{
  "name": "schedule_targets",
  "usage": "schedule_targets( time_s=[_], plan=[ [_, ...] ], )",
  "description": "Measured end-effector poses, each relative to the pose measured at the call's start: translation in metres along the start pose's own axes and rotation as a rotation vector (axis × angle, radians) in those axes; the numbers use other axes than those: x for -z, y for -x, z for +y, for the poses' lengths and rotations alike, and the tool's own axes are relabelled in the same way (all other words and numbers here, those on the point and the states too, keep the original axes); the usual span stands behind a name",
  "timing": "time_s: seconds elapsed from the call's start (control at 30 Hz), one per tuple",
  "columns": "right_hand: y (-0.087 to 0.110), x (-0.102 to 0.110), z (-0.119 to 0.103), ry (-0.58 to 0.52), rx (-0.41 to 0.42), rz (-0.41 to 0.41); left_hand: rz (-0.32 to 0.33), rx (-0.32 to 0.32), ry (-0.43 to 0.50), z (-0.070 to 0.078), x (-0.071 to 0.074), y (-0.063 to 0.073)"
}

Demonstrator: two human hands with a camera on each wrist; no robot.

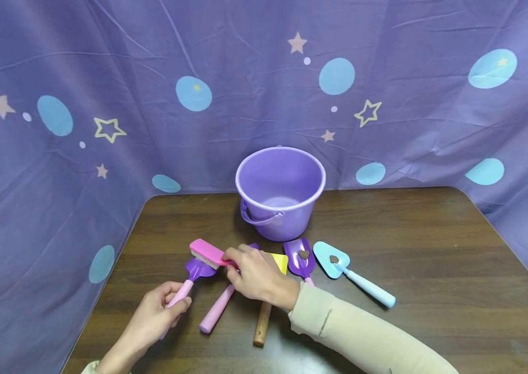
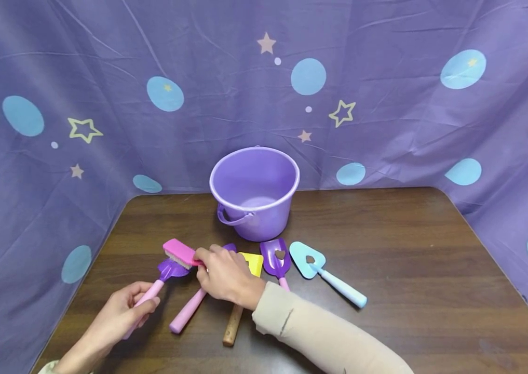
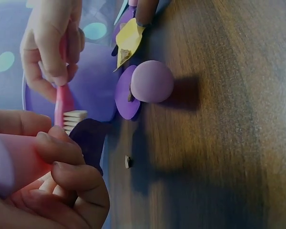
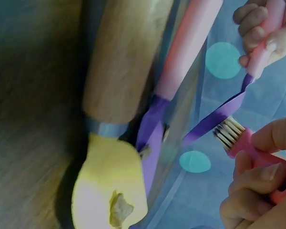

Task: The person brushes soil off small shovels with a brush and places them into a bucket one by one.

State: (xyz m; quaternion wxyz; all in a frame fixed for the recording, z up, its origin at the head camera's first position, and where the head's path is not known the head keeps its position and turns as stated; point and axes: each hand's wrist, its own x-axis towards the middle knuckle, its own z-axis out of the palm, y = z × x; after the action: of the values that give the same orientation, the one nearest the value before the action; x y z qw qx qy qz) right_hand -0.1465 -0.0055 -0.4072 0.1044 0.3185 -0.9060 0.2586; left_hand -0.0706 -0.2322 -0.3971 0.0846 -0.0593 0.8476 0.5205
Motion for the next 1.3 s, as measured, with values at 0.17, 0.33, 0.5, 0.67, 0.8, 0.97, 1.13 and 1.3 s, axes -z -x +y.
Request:
schedule_targets(
  time_s=[0.17, 0.33, 0.5, 0.67, 0.8, 0.97, 1.13, 1.3],
  plan=[
    [-0.002, -0.003, 0.010, 0.028, -0.036, -0.002, -0.004, 0.003, 0.010, 0.001, 0.002, 0.001],
    [-0.003, -0.005, 0.016, 0.080, -0.068, -0.001, -0.003, -0.013, 0.004, 0.000, 0.003, 0.002],
    [-0.004, 0.000, 0.021, 0.087, -0.126, -0.011, 0.005, -0.029, -0.001, 0.001, 0.003, 0.002],
    [-0.006, 0.012, 0.021, -0.011, -0.128, 0.053, 0.027, -0.045, -0.020, 0.003, 0.002, 0.001],
    [-0.006, 0.020, 0.012, -0.105, -0.033, 0.117, 0.021, -0.033, -0.015, 0.004, 0.002, 0.000],
    [-0.001, 0.023, -0.007, -0.147, 0.091, 0.107, 0.010, -0.015, 0.001, 0.003, 0.001, -0.002],
    [0.004, 0.017, -0.016, -0.090, 0.083, -0.002, 0.013, -0.013, 0.010, 0.004, 0.000, -0.001],
    [0.004, 0.014, -0.016, -0.030, 0.023, -0.076, -0.010, 0.000, 0.035, 0.004, 0.002, 0.000]
  ],
)
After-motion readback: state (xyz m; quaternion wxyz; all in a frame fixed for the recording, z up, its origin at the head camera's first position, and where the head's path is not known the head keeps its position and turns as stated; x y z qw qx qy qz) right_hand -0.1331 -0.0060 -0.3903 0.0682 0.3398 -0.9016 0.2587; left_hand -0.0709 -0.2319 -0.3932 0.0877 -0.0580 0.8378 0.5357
